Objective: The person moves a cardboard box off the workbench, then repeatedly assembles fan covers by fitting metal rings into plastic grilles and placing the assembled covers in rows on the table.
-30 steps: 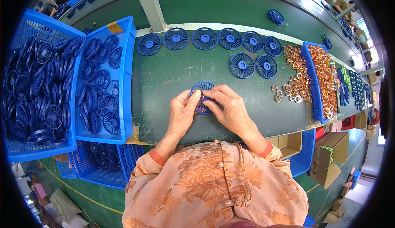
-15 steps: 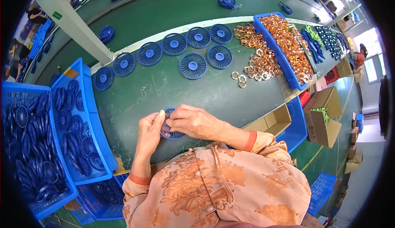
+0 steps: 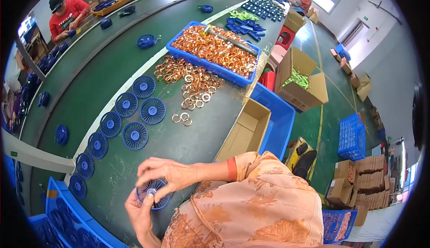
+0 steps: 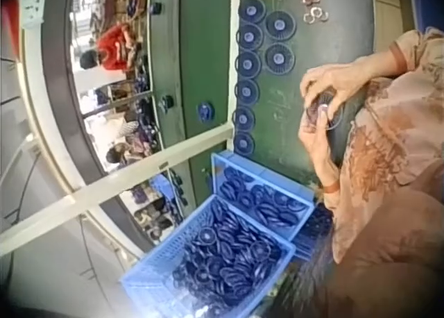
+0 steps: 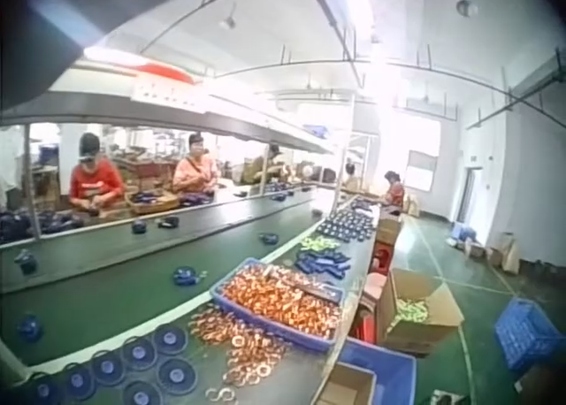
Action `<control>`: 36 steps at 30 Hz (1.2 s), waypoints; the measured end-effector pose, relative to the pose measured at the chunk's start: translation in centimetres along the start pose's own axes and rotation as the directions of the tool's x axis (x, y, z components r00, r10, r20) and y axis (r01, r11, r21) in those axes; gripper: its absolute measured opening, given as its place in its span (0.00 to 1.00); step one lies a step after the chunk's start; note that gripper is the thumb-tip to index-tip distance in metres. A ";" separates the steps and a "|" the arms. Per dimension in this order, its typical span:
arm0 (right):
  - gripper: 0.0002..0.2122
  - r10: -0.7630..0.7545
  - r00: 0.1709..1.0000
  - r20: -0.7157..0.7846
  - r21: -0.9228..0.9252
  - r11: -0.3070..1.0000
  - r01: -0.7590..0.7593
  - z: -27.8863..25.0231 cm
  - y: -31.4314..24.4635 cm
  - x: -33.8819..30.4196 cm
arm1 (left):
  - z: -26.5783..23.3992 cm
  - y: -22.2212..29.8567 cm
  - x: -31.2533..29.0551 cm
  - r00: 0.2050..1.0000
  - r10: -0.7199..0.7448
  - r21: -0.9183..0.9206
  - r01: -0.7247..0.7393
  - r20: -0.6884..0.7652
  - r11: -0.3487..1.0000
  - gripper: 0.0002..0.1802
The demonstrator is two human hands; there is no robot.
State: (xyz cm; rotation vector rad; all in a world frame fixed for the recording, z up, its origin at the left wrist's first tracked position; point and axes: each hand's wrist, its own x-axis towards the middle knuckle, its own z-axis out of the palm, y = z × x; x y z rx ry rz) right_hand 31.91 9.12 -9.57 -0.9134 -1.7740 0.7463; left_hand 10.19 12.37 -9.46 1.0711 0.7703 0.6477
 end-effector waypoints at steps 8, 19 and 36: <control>0.11 0.048 0.848 -0.528 -0.581 0.707 -0.403 -6.9 2.8 -3.5 | 0.8 1.0 -0.1 0.942 0.156 0.252 -0.080 -0.296 0.964 0.19; 0.06 0.093 0.876 -0.473 -0.773 0.433 -0.464 -9.2 5.5 -3.0 | -2.0 -0.4 4.7 0.679 0.735 0.962 -0.199 -0.002 0.186 0.20; 0.10 0.645 0.643 -0.413 0.712 0.669 -0.213 -10.0 6.1 -5.4 | -2.7 2.4 1.6 0.712 0.699 0.931 -0.204 -0.071 0.302 0.29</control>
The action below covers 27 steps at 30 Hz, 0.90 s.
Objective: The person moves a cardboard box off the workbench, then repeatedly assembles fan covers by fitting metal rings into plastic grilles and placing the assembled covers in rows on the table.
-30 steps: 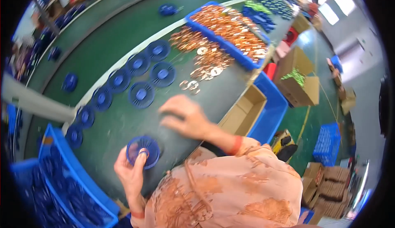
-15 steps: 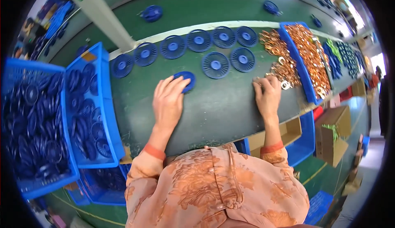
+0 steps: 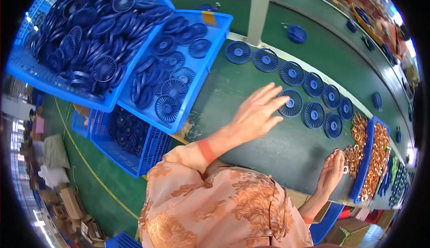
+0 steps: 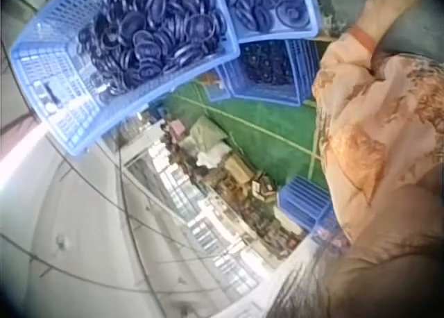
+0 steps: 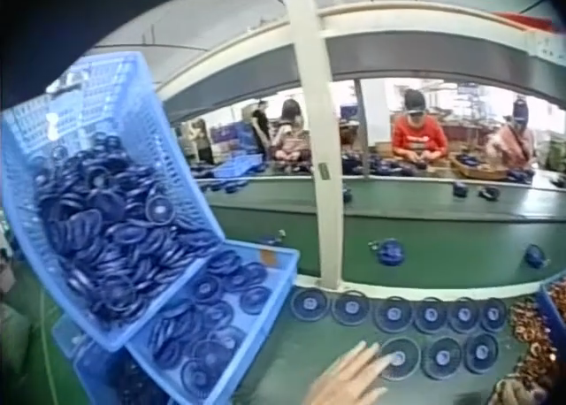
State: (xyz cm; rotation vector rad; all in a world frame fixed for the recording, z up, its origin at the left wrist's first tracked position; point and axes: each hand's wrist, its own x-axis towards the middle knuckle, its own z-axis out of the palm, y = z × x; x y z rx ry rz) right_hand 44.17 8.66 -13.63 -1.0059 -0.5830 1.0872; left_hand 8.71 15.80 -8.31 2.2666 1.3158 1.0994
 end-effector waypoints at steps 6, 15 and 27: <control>0.08 0.208 0.967 0.148 -0.124 0.974 -0.191 6.1 1.4 -0.8 | -12.5 -5.6 -2.9 0.943 -0.167 0.394 0.275 -0.287 0.877 0.21; 0.08 0.253 0.931 0.262 -0.187 0.960 -0.208 12.3 3.0 -2.9 | -15.2 -17.4 2.4 0.668 -0.723 0.559 0.672 -0.174 0.486 0.40; 0.10 0.318 0.890 0.325 -0.165 0.946 -0.278 13.7 3.7 -4.2 | -14.9 -20.5 2.1 0.785 -0.546 0.396 0.619 -0.292 0.678 0.24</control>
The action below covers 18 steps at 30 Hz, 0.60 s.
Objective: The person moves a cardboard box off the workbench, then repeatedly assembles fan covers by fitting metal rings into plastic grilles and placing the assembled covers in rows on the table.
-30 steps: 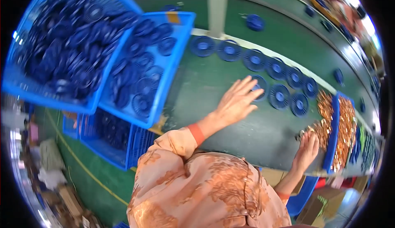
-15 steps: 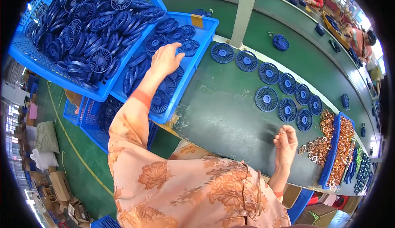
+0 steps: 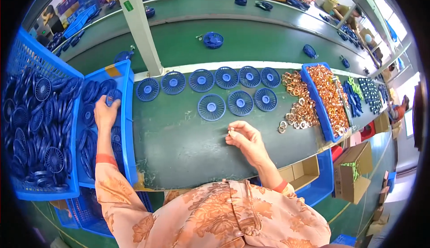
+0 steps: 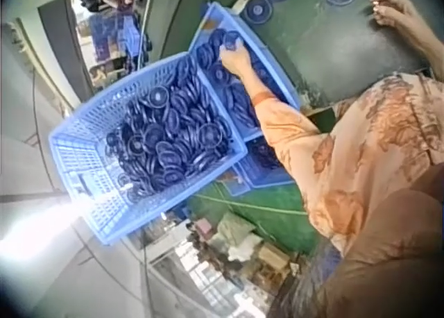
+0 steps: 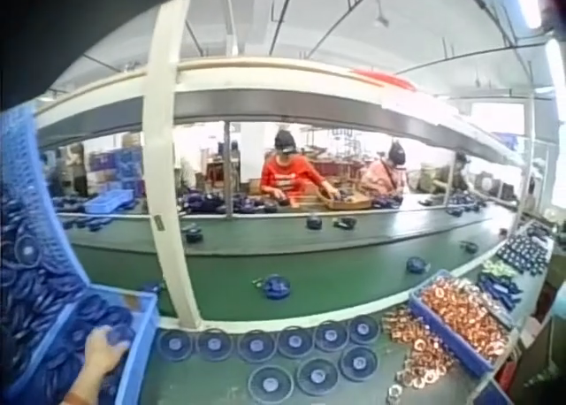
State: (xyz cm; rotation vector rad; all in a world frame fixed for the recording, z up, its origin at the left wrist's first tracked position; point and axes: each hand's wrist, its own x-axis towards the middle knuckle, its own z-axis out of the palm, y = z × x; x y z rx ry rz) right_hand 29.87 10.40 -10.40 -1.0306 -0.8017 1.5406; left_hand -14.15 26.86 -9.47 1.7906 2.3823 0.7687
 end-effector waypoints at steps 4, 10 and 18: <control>0.10 -0.062 0.998 0.016 -0.008 0.998 0.062 0.2 -0.9 0.6 | -4.3 4.6 -2.2 0.971 0.115 -0.493 -0.206 -0.208 0.846 0.10; 0.11 -0.131 0.990 0.059 -0.052 0.990 0.135 0.8 -0.7 1.4 | -3.7 14.1 -14.4 0.977 0.158 -0.897 0.058 0.141 0.438 0.08; 0.14 -0.114 0.984 0.134 -0.160 0.978 0.135 2.3 0.3 -0.2 | 2.6 16.4 -21.9 0.742 0.195 -0.744 0.664 0.642 -0.075 0.14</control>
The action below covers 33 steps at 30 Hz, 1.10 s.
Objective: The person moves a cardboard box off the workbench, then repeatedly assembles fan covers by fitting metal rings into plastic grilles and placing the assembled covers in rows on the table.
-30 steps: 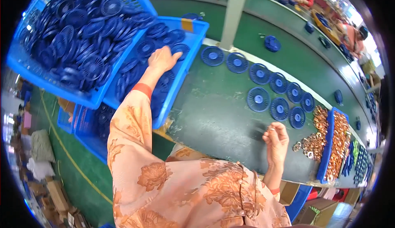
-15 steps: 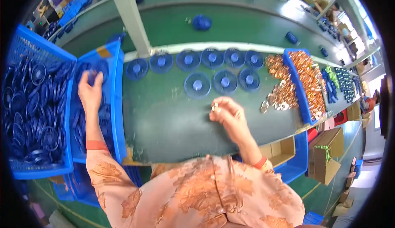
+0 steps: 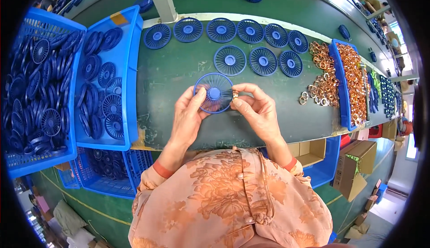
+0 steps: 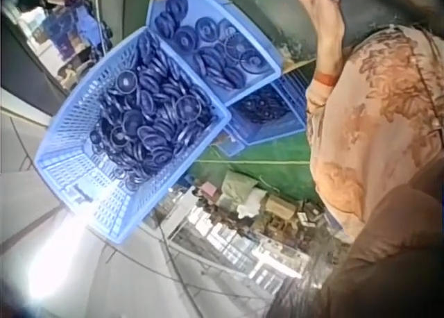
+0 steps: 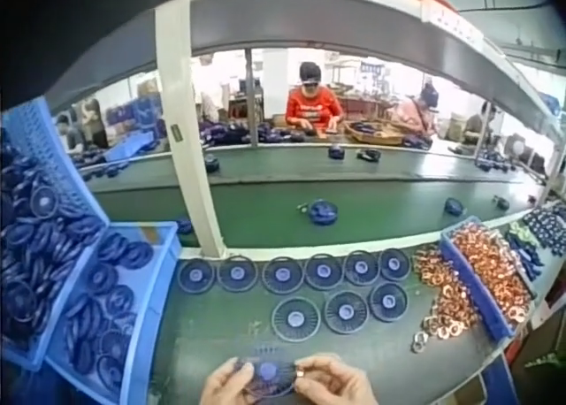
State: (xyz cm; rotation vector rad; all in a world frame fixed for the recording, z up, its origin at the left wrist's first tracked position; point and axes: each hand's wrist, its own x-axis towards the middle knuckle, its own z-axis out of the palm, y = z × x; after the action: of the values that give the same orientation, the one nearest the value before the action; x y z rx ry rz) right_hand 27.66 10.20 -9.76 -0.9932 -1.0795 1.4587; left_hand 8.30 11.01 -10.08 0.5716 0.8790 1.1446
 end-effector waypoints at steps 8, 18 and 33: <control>0.15 -0.200 0.980 -0.003 -0.365 0.913 0.185 1.8 -1.3 0.1 | -0.3 -0.3 0.3 1.000 -0.018 0.010 0.018 0.016 1.000 0.16; 0.13 -0.403 0.873 0.273 -0.728 0.507 0.462 2.8 -1.0 1.5 | -0.9 -0.6 0.1 0.999 0.034 0.187 -0.028 -0.027 0.982 0.15; 0.12 -0.298 0.895 0.331 -0.740 0.508 0.442 1.6 0.1 0.9 | -0.5 -0.4 0.5 0.995 0.102 0.539 -0.080 -0.011 0.839 0.17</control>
State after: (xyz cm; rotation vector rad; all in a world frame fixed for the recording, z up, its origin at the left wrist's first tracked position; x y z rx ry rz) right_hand 26.00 10.91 -9.53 -1.1412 -2.0416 0.6393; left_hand 8.18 11.31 -10.84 1.0659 1.2311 0.9892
